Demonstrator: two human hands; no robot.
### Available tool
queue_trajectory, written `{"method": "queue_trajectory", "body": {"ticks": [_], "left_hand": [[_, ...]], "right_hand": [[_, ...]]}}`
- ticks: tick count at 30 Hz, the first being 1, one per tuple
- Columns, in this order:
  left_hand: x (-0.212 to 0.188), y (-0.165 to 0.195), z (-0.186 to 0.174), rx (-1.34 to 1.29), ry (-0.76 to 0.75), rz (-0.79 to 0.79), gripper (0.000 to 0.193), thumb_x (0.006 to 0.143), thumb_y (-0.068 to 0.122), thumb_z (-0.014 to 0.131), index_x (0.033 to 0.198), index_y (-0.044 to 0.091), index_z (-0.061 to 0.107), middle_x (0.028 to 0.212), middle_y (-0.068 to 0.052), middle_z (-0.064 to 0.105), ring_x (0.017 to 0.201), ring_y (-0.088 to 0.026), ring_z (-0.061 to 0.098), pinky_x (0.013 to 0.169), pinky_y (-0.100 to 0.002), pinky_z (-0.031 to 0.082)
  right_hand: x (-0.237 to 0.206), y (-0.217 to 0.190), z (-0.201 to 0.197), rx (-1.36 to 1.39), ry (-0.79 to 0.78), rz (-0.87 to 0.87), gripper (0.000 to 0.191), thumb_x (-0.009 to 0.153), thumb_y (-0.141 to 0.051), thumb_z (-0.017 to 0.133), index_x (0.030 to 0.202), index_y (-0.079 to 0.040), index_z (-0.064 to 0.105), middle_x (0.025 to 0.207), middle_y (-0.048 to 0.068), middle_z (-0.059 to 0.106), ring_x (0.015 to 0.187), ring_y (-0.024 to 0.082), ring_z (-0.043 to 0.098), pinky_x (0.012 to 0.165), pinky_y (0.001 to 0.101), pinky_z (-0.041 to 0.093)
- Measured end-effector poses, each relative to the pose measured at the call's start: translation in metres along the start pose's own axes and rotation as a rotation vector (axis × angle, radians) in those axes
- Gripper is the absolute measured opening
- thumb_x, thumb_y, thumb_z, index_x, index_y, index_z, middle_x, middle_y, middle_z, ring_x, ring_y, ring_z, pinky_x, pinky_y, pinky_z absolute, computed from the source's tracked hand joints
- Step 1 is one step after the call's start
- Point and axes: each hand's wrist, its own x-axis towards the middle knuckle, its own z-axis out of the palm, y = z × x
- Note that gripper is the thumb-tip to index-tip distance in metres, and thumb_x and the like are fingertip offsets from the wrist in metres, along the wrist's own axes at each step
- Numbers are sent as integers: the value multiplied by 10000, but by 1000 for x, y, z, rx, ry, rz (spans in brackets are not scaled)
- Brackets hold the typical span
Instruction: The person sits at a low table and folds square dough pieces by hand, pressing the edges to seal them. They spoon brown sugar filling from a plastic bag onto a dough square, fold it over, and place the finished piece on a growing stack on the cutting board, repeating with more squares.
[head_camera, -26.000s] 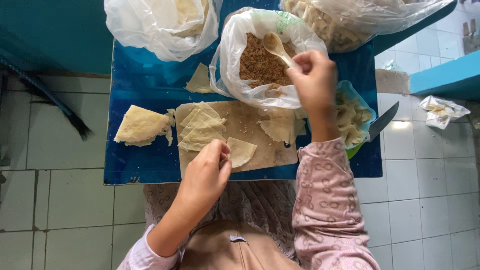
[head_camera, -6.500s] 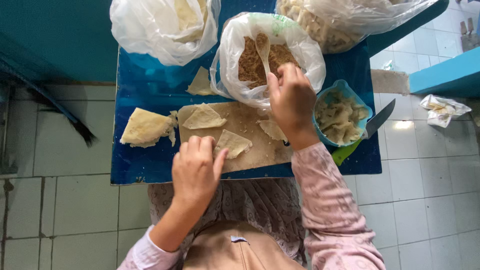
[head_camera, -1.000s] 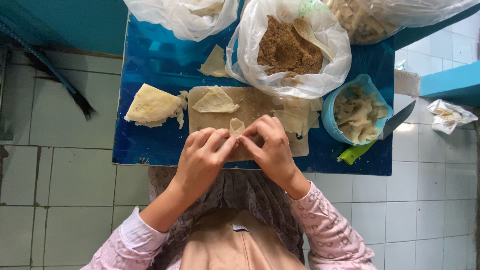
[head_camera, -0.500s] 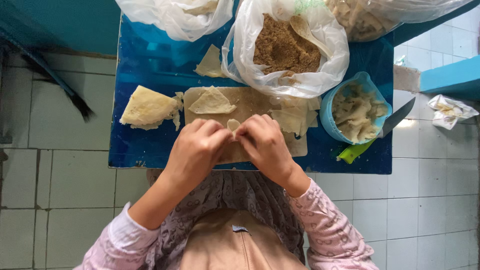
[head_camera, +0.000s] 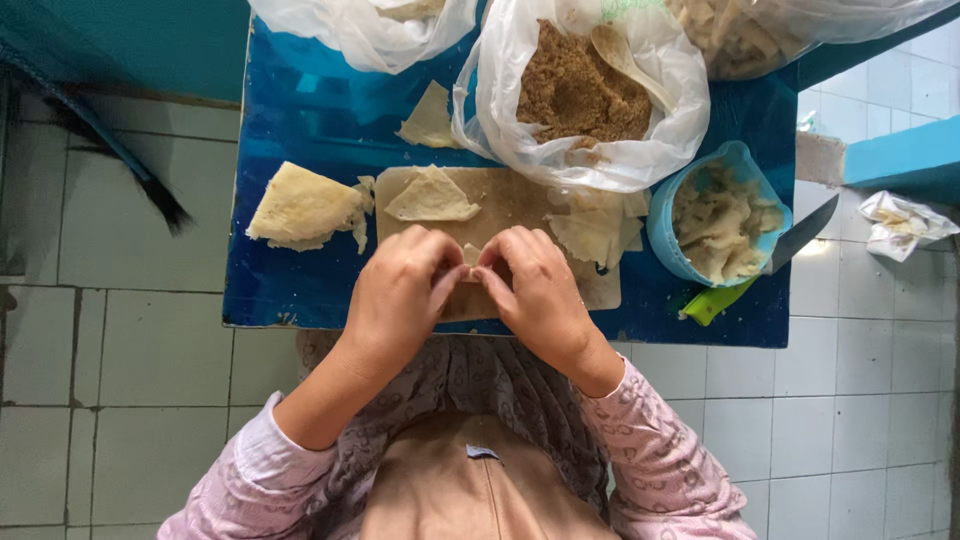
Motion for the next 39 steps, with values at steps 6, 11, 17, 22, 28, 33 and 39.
{"method": "queue_trajectory", "body": {"ticks": [6, 11, 17, 22, 28, 33, 39], "left_hand": [[-2, -7, -14, 118, -39, 251, 116, 887, 149, 708, 969, 75, 672, 924, -77, 613, 873, -296, 612, 749, -408, 497], [-10, 0, -11, 162, -87, 170, 138, 912, 200, 711, 891, 83, 642, 892, -90, 595, 867, -306, 607, 744, -430, 495], [-16, 11, 1, 142, -4, -26, 125, 888, 156, 699, 950, 66, 640, 950, -109, 611, 885, -318, 614, 762, -418, 507], [-23, 10, 2, 222, 75, 168, 208, 870, 117, 693, 1068, 67, 659, 1019, -82, 625, 924, -278, 620, 792, -399, 509], [-28, 9, 5, 302, 70, 141, 175, 903, 164, 701, 1052, 81, 659, 1014, -63, 619, 927, -257, 602, 791, -378, 479], [-56, 19, 8, 499, 95, 132, 337, 861, 157, 661, 1191, 101, 696, 1109, -31, 645, 998, -217, 602, 835, -361, 469], [-59, 13, 14, 688, 124, 124, 429, 942, 188, 605, 1361, 130, 677, 1429, -31, 586, 1289, -198, 518, 1055, -379, 387]], "right_hand": [[-4, -3, -9, -80, -18, -151, 127, 898, -118, 718, 984, -67, 639, 1009, 98, 610, 971, 320, 569, 858, 419, 436], [-6, -4, -10, -101, -65, -176, 110, 900, -130, 721, 955, -75, 644, 997, 89, 607, 962, 310, 566, 851, 421, 425], [-24, -14, 10, -402, 182, -311, 275, 875, -94, 724, 1138, -22, 683, 1101, 96, 650, 1045, 274, 616, 925, 404, 434], [-25, -10, 15, -276, 218, -231, 216, 894, -77, 730, 1100, -56, 669, 1108, 86, 652, 1057, 275, 630, 947, 408, 442], [-21, -8, 5, -148, 75, -131, 162, 879, -101, 740, 1023, -84, 667, 1034, 71, 649, 1015, 288, 611, 886, 415, 427], [-39, -17, 19, -250, 139, -174, 189, 924, -103, 713, 1106, -72, 670, 1059, 57, 637, 1045, 254, 601, 912, 419, 432], [-47, -26, 34, -722, 265, -253, 432, 937, -139, 600, 1343, 4, 633, 1223, 101, 639, 1099, 244, 590, 957, 411, 412]]}}
